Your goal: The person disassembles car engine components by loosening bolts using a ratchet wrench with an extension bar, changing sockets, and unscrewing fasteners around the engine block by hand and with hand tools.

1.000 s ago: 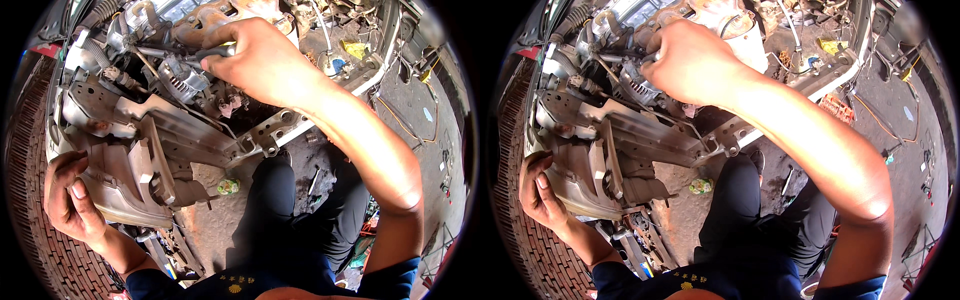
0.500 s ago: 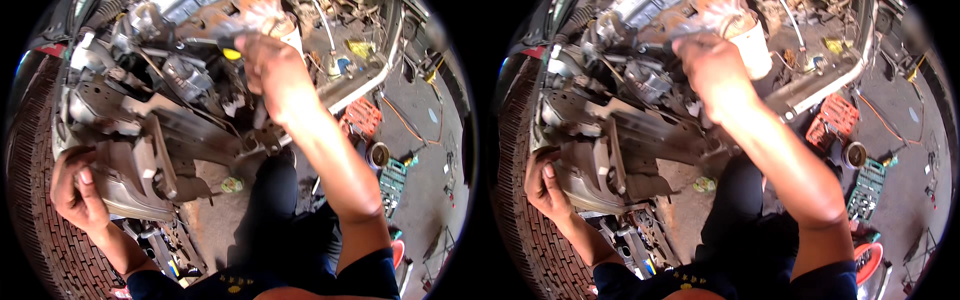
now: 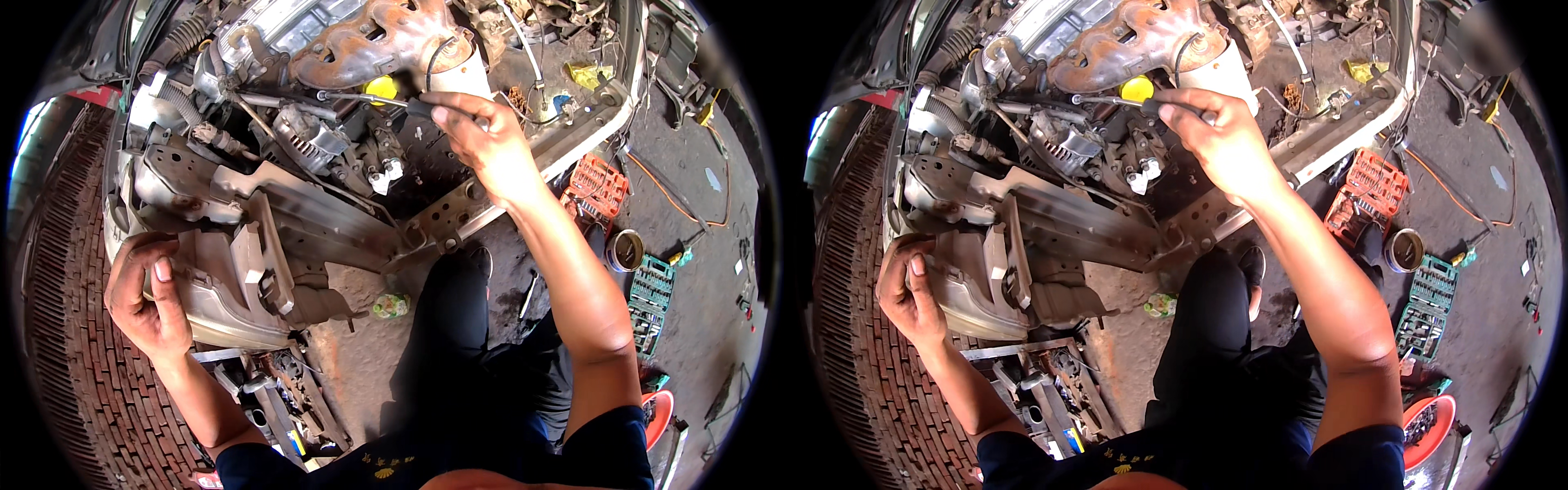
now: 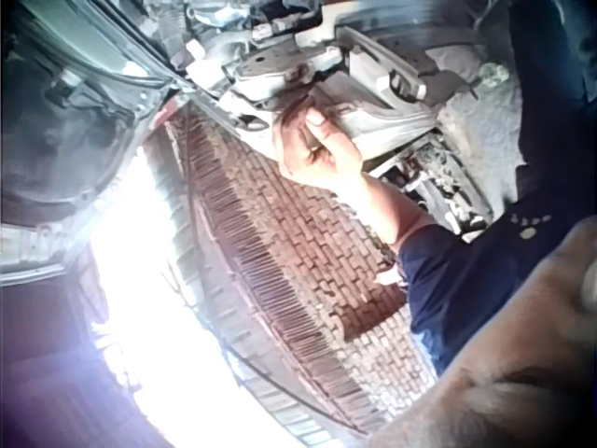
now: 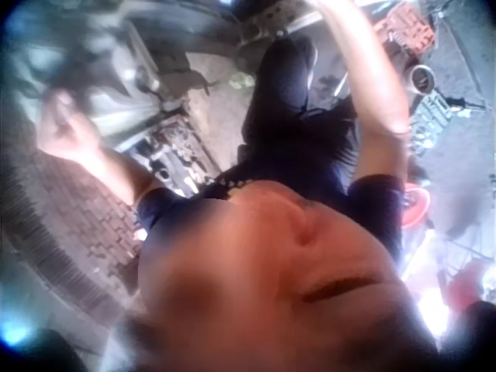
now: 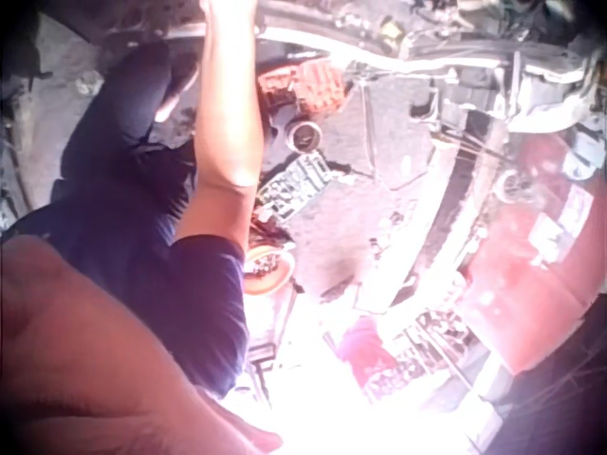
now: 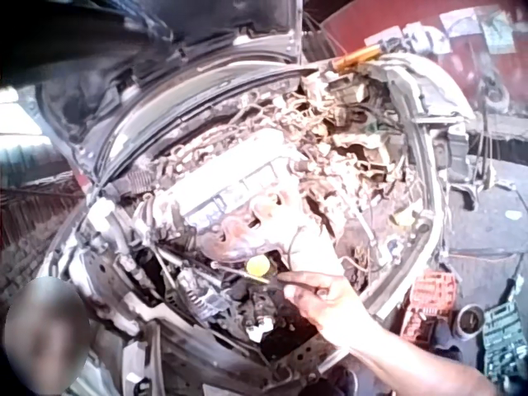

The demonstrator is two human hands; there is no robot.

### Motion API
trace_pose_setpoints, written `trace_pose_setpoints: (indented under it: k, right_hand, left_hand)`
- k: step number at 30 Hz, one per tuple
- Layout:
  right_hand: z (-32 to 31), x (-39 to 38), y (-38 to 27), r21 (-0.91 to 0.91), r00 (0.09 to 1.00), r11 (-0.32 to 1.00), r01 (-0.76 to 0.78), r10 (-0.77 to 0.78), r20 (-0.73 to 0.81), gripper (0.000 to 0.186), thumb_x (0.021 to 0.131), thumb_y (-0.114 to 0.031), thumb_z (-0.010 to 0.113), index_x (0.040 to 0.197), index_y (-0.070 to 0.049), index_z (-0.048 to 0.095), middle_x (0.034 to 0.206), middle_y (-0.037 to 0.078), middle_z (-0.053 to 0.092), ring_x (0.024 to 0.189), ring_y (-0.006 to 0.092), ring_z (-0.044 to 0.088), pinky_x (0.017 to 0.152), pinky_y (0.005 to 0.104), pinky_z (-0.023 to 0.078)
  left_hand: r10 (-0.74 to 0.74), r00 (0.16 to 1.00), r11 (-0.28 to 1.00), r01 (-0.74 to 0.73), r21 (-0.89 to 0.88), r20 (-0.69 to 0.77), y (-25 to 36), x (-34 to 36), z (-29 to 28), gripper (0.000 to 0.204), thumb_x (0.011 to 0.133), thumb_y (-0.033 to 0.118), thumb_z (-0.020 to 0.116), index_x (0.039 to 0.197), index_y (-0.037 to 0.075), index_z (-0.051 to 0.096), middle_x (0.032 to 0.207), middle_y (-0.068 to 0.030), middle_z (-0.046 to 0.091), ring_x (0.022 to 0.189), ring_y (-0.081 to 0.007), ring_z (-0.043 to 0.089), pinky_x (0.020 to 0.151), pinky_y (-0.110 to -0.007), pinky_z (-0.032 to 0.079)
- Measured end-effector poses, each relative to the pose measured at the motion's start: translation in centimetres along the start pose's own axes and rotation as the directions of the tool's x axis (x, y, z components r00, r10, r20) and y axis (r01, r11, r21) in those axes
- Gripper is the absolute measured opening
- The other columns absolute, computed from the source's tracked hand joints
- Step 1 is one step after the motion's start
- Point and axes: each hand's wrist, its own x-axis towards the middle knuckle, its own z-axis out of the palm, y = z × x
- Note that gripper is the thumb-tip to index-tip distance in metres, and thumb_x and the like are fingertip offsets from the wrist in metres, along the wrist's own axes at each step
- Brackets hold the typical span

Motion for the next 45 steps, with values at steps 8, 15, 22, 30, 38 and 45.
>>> trace_pose_setpoints:
  k: [8, 15, 22, 30, 38, 45]
  right_hand:
    - [-8.0, -11.6, 2.9, 0.374, 0.99, 0.92, 0.121, -0.085, -0.112, 0.047, 0.102, -0.026, 0.068, 0.137, 0.005, 0.064, 0.062, -0.01, 0.036, 0.052, 0.0033, 0.03, 0.052, 0.0258, 0.025]
    - [-12.6, -14.6, 3.4, 0.568, 0.986, 0.82, 0.066, -0.143, 0.092, 0.058, 0.101, -0.038, 0.07, 0.14, 0.004, 0.06, 0.057, -0.01, 0.034, 0.048, 0.0048, 0.03, 0.053, 0.0282, 0.028]
    - [-14.9, -17.7, -2.1, -0.166, 0.953, 0.976, 0.14, -0.086, 0.292, 0.048, 0.095, -0.021, 0.076, 0.132, 0.007, 0.066, 0.092, 0.014, 0.078, 0.078, 0.0237, 0.078, 0.075, 0.0357, 0.061]
    - [-13.2, -19.9, 0.9, -0.567, 0.933, 0.806, -0.17, 0.316, 0.17, 0.037, 0.105, -0.034, 0.064, 0.089, -0.002, 0.054, 0.075, 0.024, 0.058, 0.076, 0.0486, 0.061, 0.068, 0.0553, 0.044]
    - [-12.9, -17.8, 1.9, -0.294, 0.99, 0.956, 0.015, 0.027, 0.14, 0.039, 0.108, -0.04, 0.059, 0.104, -0.001, 0.063, 0.078, 0.023, 0.063, 0.079, 0.0452, 0.066, 0.069, 0.0514, 0.048]
    - [-13.0, -21.2, 1.6, -0.449, 0.994, 0.893, -0.013, 0.059, 0.088, 0.041, 0.104, -0.038, 0.06, 0.095, 0.001, 0.068, 0.087, 0.027, 0.069, 0.087, 0.0468, 0.07, 0.077, 0.0564, 0.053]
  left_hand:
    - [0.145, 0.964, 0.971, -0.095, 0.22, -0.224, 1.3, -1.8, 0.7, 0.029, 0.101, 0.019, 0.059, 0.107, -0.007, 0.072, 0.108, -0.0201, 0.074, 0.101, -0.0353, 0.07, 0.092, -0.044, 0.054]
    - [-0.472, 0.871, 0.201, 0.254, -0.946, 0.133, 17.3, -5.7, 15.4, 0.093, 0.102, 0.055, 0.059, 0.163, -0.006, 0.024, 0.159, -0.027, 0.044, 0.142, -0.0397, 0.05, 0.115, -0.047, 0.045]
    - [-0.493, 0.826, -0.565, -0.064, -0.823, 0.274, 17.3, -0.5, 22.4, 0.053, 0.111, 0.036, 0.051, 0.148, -0.002, 0.048, 0.123, -0.0129, 0.063, 0.107, -0.021, 0.062, 0.094, -0.037, 0.049]
    - [-0.398, 0.765, -0.739, 0.06, -0.671, 0.506, 20.3, 3.7, 29.7, 0.035, 0.112, 0.044, 0.05, 0.118, 0.012, 0.063, 0.071, 0.0049, 0.039, 0.056, -0.0084, 0.031, 0.053, -0.025, 0.031]
    - [-0.332, 0.811, -0.778, 0.054, -0.626, 0.482, 13.5, 7.8, 28.9, 0.02, 0.103, 0.017, 0.063, 0.112, -0.001, 0.062, 0.07, 0.0047, 0.031, 0.058, -0.0102, 0.026, 0.054, -0.028, 0.028]
    - [-0.378, 0.924, -0.519, -0.158, -0.84, 0.06, 3.9, 14.7, 27.7, 0.008, 0.096, 0.007, 0.052, 0.098, -0.001, 0.054, 0.07, -0.0014, 0.03, 0.061, -0.0159, 0.03, 0.065, -0.034, 0.03]
